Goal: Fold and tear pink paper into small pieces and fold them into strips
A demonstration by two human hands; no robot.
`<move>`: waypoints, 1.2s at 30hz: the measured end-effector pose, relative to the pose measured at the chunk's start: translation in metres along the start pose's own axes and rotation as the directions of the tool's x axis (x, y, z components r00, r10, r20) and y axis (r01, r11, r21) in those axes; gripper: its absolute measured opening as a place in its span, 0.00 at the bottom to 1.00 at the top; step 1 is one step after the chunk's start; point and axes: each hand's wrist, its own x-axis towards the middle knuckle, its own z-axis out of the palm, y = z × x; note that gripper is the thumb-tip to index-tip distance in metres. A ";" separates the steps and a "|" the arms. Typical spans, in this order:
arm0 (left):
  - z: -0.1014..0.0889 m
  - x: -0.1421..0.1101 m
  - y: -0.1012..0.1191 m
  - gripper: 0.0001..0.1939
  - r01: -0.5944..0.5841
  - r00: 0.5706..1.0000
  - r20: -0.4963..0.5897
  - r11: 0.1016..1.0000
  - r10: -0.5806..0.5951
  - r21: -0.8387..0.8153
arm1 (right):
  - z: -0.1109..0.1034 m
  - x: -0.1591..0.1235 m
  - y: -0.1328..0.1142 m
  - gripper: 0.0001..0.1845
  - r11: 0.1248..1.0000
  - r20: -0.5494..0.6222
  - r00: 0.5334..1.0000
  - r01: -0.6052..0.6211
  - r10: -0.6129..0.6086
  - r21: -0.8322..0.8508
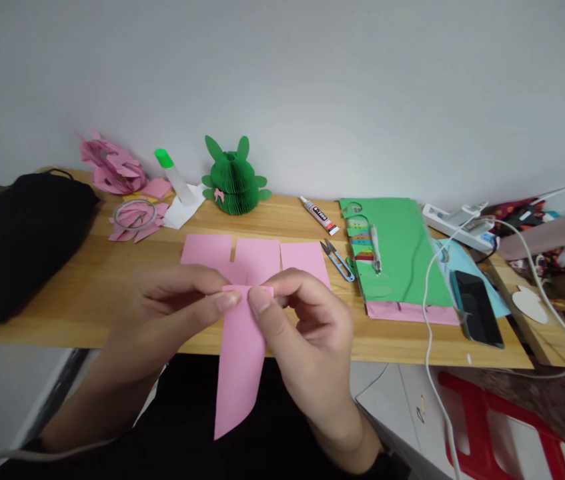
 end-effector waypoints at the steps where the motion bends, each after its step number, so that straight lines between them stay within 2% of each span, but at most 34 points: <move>1: 0.000 0.000 0.000 0.11 0.003 1.000 -0.002 1.000 -0.003 0.000 | -0.001 0.000 0.000 0.05 1.000 0.002 1.000 0.003 -0.003 0.000; 10: 0.001 0.002 -0.002 0.09 0.004 1.000 -0.026 1.000 -0.005 -0.016 | -0.002 0.003 0.001 0.07 0.999 0.012 1.000 0.021 -0.021 0.027; 13: -0.003 0.002 -0.005 0.08 0.000 0.996 -0.085 0.997 -0.007 -0.075 | -0.002 0.004 0.003 0.09 0.997 -0.075 0.995 0.065 -0.062 0.039; 17: -0.009 0.002 -0.010 0.08 -0.037 0.980 -0.198 0.993 0.014 -0.111 | -0.004 0.007 0.004 0.11 0.982 -0.216 0.960 0.186 -0.177 0.020; 19: -0.010 0.002 -0.011 0.08 -0.041 0.980 -0.196 0.995 0.022 -0.092 | -0.004 0.008 0.004 0.10 0.983 -0.193 0.964 0.186 -0.182 0.002; 23: -0.007 0.003 -0.007 0.07 -0.055 0.991 -0.122 0.996 0.047 -0.066 | -0.002 0.008 0.001 0.03 0.991 -0.040 0.993 0.103 -0.107 -0.083; 25: -0.006 0.003 -0.005 0.06 -0.058 0.995 -0.087 0.997 0.053 -0.056 | -0.001 0.008 0.000 0.03 0.989 0.011 0.996 0.087 -0.087 -0.116; 30: -0.004 0.002 -0.004 0.06 -0.036 0.995 -0.093 0.998 0.032 -0.048 | -0.003 0.009 0.002 0.06 0.982 0.016 0.995 0.100 -0.099 -0.159; 36: -0.004 0.005 -0.008 0.08 -0.014 0.994 -0.105 1.000 0.012 -0.023 | -0.001 0.009 0.005 0.06 0.987 -0.003 0.998 0.059 -0.060 -0.147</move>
